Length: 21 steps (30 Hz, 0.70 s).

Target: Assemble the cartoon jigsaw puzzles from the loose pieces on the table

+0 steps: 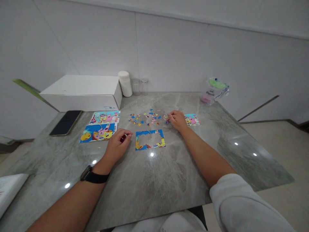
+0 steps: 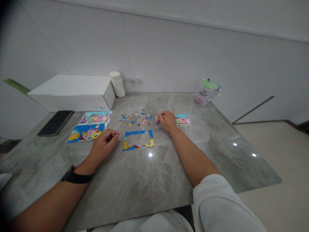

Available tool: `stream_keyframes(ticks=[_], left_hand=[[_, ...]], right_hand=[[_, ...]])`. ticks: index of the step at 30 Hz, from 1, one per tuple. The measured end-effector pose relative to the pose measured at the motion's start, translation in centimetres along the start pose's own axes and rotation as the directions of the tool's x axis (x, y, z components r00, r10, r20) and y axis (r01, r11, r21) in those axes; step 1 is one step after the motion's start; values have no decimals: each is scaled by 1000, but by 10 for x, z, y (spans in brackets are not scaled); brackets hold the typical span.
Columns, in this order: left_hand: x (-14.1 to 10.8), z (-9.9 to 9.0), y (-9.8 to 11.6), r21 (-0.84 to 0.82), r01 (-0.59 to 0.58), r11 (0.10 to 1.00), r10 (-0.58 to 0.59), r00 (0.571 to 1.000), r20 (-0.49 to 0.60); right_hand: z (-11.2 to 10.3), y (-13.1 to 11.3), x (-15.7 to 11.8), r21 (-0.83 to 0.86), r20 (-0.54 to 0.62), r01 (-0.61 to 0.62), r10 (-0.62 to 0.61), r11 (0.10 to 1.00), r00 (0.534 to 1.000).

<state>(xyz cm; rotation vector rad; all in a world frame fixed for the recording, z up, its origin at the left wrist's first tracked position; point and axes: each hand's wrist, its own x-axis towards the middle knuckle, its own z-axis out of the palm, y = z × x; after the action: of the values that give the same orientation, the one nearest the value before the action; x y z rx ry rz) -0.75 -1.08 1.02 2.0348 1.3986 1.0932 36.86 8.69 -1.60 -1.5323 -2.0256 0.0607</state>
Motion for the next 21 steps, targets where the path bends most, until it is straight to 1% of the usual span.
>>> stream_keyframes(ticks=[3,9,14,17,19,21], left_hand=[[0,0,-1,1,-4,1000,4,1000,2],[0,-1,1,1,-3,1000,3,1000,17],[0,-1,3,4,-4,1000,4,1000,17],[-1,-1,4,6,-2,1000,2,1000,17],[-1,-1,4,-1,-3,1000,3,1000,15],[-1,-1,4,-6,-5,1000,5,1000,15]], right_hand=[[2,4,2,-3,15,-5,5,1000,1000],[2,9,3,-8,-1,-9,9,1000,1000],[5,7,3,20,34,8,-8,1000,999],[5,7,3,31,8,16,-17,999,1000],[5,8,3,15,-17,14,-14,1000,1000],[6,9,3,-16,-15,10,-10,1000,1000]])
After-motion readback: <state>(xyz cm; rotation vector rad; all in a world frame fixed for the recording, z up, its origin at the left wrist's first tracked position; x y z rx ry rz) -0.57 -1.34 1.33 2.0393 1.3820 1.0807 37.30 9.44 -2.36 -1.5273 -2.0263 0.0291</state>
